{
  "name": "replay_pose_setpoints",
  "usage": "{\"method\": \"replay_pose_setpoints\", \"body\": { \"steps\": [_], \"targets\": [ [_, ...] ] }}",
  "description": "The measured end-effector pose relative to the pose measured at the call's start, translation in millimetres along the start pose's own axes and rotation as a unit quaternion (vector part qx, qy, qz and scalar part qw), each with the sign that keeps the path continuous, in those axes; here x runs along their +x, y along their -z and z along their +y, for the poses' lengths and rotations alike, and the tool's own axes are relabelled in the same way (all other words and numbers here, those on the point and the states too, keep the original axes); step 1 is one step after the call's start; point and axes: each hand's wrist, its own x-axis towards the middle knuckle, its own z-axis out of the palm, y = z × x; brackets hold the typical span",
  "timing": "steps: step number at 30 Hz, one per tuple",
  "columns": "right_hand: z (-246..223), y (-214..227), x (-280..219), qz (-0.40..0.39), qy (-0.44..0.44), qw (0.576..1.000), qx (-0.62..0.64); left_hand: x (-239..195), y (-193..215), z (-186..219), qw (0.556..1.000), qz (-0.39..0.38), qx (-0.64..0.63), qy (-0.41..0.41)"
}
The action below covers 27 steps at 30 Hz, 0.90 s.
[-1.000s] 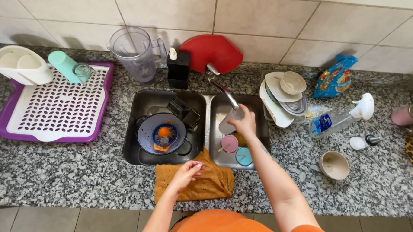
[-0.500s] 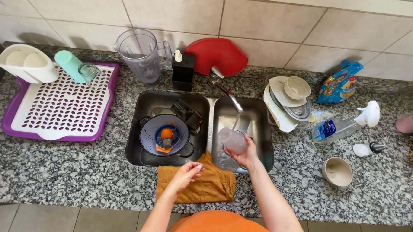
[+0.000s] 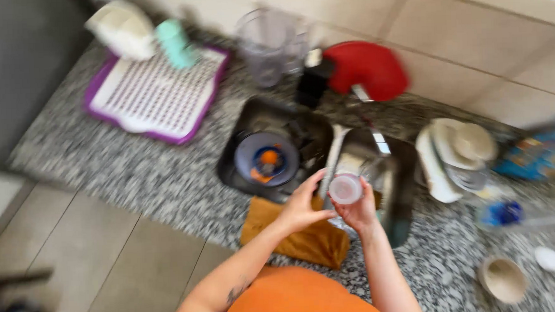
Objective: The person washes a clear glass, a light blue tumbler, and a pink cup in a kitchen sink using a yellow sponge and running water. They rinse each item thoroughly and place them on a purple dish rack to dry.
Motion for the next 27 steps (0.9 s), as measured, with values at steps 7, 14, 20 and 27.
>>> {"method": "replay_pose_setpoints", "body": {
  "steps": [7,14,20,27],
  "targets": [
    [39.3,-66.5,-18.1,-0.035,-0.021,0.991,-0.131,2.6,51.1,-4.8,0.965,0.17,0.121,-0.157],
    [25.3,-69.0,-23.8,0.054,0.04,0.97,-0.235,29.1,218.1,22.4,0.905,0.399,0.141,0.03],
    [29.6,-34.0,-3.0,0.184,0.069,0.961,-0.194,111.7,324.2,-8.5,0.871,0.456,0.18,-0.035],
    [33.8,-11.0,-2.6,0.233,0.125,0.949,-0.173,232.6,387.7,-106.4,0.876,0.429,0.171,-0.137]
  ]
}}
